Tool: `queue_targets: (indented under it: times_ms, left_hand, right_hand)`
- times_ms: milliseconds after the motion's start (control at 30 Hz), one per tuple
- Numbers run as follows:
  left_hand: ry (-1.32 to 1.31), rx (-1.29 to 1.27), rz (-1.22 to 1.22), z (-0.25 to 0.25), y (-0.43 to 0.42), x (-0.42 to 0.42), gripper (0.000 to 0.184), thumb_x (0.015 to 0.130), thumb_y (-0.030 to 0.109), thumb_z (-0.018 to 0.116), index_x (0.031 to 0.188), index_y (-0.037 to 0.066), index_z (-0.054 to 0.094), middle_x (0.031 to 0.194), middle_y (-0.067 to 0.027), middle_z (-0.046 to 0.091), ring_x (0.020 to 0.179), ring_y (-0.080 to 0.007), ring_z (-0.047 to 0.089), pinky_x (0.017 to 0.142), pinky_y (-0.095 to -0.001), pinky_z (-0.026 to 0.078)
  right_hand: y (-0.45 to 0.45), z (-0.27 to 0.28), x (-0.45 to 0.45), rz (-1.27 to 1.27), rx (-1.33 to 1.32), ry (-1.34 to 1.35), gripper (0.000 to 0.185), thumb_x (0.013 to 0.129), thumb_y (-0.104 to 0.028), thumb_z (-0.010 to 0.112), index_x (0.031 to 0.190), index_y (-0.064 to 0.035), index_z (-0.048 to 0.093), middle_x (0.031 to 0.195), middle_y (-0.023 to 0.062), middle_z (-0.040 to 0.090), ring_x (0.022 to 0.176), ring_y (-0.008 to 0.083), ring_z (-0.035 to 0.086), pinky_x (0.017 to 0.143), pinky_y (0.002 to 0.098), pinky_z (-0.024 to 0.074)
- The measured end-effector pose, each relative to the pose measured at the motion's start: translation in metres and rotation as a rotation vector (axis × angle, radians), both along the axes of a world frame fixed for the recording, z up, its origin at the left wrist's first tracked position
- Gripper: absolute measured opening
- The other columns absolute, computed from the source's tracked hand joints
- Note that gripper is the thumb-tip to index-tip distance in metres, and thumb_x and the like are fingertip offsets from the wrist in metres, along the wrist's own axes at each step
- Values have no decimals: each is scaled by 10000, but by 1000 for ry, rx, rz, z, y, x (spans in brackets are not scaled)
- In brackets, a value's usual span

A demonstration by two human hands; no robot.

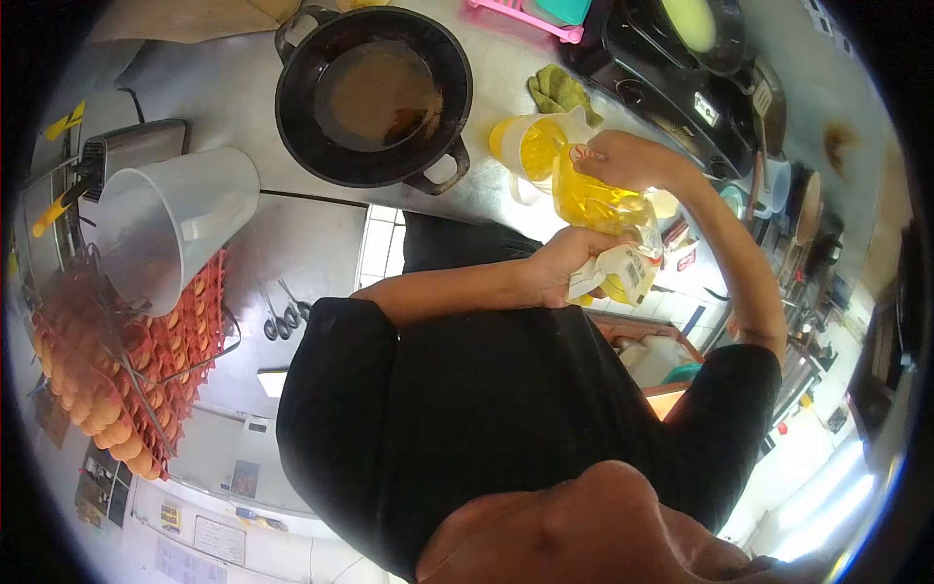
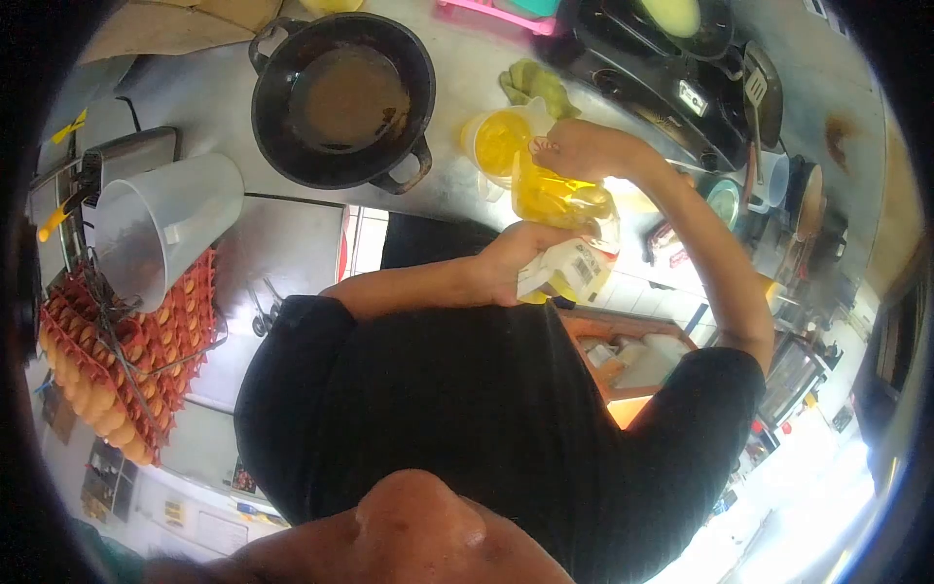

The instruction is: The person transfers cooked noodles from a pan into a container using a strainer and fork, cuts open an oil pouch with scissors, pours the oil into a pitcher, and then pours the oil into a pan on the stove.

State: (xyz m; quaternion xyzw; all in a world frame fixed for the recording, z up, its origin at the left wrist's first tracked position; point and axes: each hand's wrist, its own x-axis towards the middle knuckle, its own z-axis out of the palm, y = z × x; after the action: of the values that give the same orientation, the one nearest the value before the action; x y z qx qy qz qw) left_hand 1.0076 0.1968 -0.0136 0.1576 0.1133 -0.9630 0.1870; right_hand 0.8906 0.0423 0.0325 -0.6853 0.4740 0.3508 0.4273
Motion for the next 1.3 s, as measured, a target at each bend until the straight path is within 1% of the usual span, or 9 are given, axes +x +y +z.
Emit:
queue_targets:
  times_ms: [100,300,367,467,600,667,800,1100,1300]
  left_hand:
    - [52,126,41,8,-4,2,297,992,184,601,1254,46,582,1144,-102,691,964,-195,722,773,-347,609]
    - [138,66,90,-8,0,-8,338,986,104,576,1304,-7,542,1204,-134,658,1067,-225,688,951,-378,557]
    - [128,6,143,-7,0,-5,349,982,92,582,1308,-24,537,1209,-139,652,1073,-225,684,942,-370,562]
    - [124,-80,231,-4,1,-6,359,970,85,610,1302,-33,542,1215,-133,648,1066,-215,683,911,-353,572]
    - [288,-135,349,-21,3,-13,304,950,70,644,1237,-17,591,1166,-106,665,1013,-187,689,839,-322,583]
    - [56,-168,227,-21,5,-15,245,947,68,645,1181,1,620,1105,-85,674,961,-174,691,791,-311,576]
    - [-158,-337,128,-22,0,-17,166,943,64,624,1100,20,653,1004,-68,677,873,-160,688,717,-306,561]
    - [-281,-258,45,3,-10,-12,203,914,82,564,1087,23,653,975,-87,676,823,-176,688,665,-326,557]
    - [-173,-223,53,-5,-10,-10,238,938,125,537,1127,29,645,989,-95,684,804,-184,690,614,-342,558]
  right_hand:
    - [1,-5,-3,24,30,-12,501,999,-407,505,954,69,655,801,221,642,706,297,616,690,411,481]
    - [9,-14,-10,8,30,-35,496,1022,-405,455,1052,48,653,950,240,670,867,325,650,812,415,496]
    - [9,-12,-8,-46,54,-27,516,1007,-437,470,1104,34,656,1028,238,684,941,337,657,868,410,497]
    - [12,7,10,-99,49,94,606,914,-551,540,1130,-6,692,1046,224,709,939,345,667,838,398,505]
    - [12,19,22,43,145,84,704,785,-634,644,1124,-20,703,1033,209,714,930,326,672,831,388,509]
    - [9,24,25,22,199,138,734,766,-630,675,1137,3,678,1054,215,701,967,331,667,868,409,505]
    - [10,13,18,29,166,167,648,801,-531,678,1128,28,664,1012,210,702,919,313,664,839,403,506]
    - [20,3,0,-94,121,36,541,855,-390,632,1126,78,624,948,207,685,867,288,654,803,379,507]
    - [21,-4,-4,-152,113,6,460,886,-332,587,1093,76,634,888,173,675,821,243,642,756,370,502]
